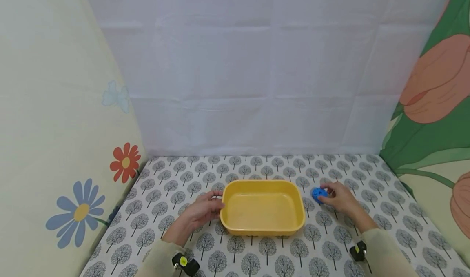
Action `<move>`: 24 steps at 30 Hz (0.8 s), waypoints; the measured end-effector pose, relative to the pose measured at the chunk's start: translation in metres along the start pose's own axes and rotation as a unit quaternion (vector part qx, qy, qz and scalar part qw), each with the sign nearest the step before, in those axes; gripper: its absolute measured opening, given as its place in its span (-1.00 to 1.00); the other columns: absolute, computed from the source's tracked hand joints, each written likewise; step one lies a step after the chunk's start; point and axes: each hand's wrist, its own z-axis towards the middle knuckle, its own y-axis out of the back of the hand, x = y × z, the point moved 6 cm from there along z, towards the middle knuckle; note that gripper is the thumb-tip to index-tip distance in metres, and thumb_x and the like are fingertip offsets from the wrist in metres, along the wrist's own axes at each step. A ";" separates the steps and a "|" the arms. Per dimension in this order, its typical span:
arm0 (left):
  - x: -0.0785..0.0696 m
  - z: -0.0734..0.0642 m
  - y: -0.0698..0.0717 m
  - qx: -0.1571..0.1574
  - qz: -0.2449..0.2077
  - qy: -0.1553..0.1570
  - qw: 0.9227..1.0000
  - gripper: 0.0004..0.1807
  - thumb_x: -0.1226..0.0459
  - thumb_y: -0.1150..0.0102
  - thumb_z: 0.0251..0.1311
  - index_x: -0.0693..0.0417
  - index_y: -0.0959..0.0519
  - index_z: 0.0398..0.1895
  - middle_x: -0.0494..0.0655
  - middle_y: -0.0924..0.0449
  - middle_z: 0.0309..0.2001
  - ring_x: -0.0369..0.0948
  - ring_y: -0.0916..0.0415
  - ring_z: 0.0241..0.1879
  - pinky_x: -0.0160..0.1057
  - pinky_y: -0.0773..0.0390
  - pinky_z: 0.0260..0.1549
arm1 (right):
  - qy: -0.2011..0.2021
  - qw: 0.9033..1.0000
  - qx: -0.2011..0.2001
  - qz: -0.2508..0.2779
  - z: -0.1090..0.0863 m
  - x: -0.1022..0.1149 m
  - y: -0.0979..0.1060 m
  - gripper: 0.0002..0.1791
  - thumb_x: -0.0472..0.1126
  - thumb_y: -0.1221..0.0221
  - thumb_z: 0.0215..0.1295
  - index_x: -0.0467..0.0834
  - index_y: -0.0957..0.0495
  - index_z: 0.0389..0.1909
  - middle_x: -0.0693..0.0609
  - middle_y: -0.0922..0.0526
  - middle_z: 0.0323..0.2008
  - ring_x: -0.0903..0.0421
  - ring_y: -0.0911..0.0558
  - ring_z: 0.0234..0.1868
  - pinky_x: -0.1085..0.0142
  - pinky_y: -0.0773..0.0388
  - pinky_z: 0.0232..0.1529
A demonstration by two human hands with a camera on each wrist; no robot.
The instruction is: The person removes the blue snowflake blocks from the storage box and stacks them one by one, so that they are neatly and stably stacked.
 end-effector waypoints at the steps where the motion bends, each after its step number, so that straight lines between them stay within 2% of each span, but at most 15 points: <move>1: 0.000 0.000 0.000 0.000 0.000 0.000 1.000 -0.47 0.44 -0.11 0.30 0.31 -0.22 0.30 0.03 -0.63 -0.18 -0.16 -0.57 -0.29 -0.25 -0.62 -0.28 | 0.001 1.000 0.001 0.000 0.000 0.000 0.000 -0.53 -0.17 -0.36 0.27 -0.34 -0.57 0.12 -0.17 -0.50 -0.14 0.00 -0.48 -0.23 0.18 -0.52 -0.29; 14: 0.000 0.001 -0.002 0.000 -0.002 -0.001 1.000 -0.47 0.45 -0.11 0.29 0.32 -0.23 0.30 0.04 -0.63 -0.17 -0.17 -0.59 -0.27 -0.25 -0.65 -0.27 | 0.005 1.000 0.002 0.004 0.000 0.000 0.000 -0.49 -0.17 -0.36 0.26 -0.37 -0.54 0.13 -0.17 -0.51 -0.16 0.02 -0.49 -0.25 0.18 -0.52 -0.31; 19: 0.000 0.000 -0.001 -0.003 0.003 -0.003 1.000 -0.44 0.44 -0.13 0.28 0.34 -0.22 0.31 0.07 -0.61 -0.15 -0.15 -0.56 -0.28 -0.23 -0.62 -0.27 | -0.032 0.999 -0.010 -0.007 0.002 -0.003 0.004 -0.46 -0.12 -0.34 0.30 -0.32 -0.52 0.20 -0.18 -0.54 -0.11 0.00 -0.52 -0.19 0.16 -0.54 -0.25; 21: -0.001 -0.001 0.002 -0.013 0.011 0.001 1.000 -0.43 0.41 -0.15 0.28 0.32 -0.22 0.32 0.06 -0.59 -0.20 -0.16 -0.54 -0.31 -0.24 -0.60 -0.29 | -0.048 0.999 -0.014 -0.015 0.001 -0.004 0.009 -0.47 -0.10 -0.30 0.34 -0.30 -0.51 0.22 -0.19 -0.54 -0.09 -0.01 -0.52 -0.17 0.15 -0.54 -0.24; 24: -0.004 -0.003 0.012 -0.049 0.043 0.009 0.998 -0.46 0.34 -0.15 0.34 0.30 -0.25 0.32 0.05 -0.53 -0.22 -0.17 -0.50 -0.34 -0.26 -0.60 -0.31 | -0.034 0.999 -0.020 -0.018 -0.002 -0.002 0.018 -0.51 -0.14 -0.23 0.41 -0.34 -0.48 0.23 -0.22 -0.55 -0.11 0.00 -0.53 -0.22 0.16 -0.50 -0.33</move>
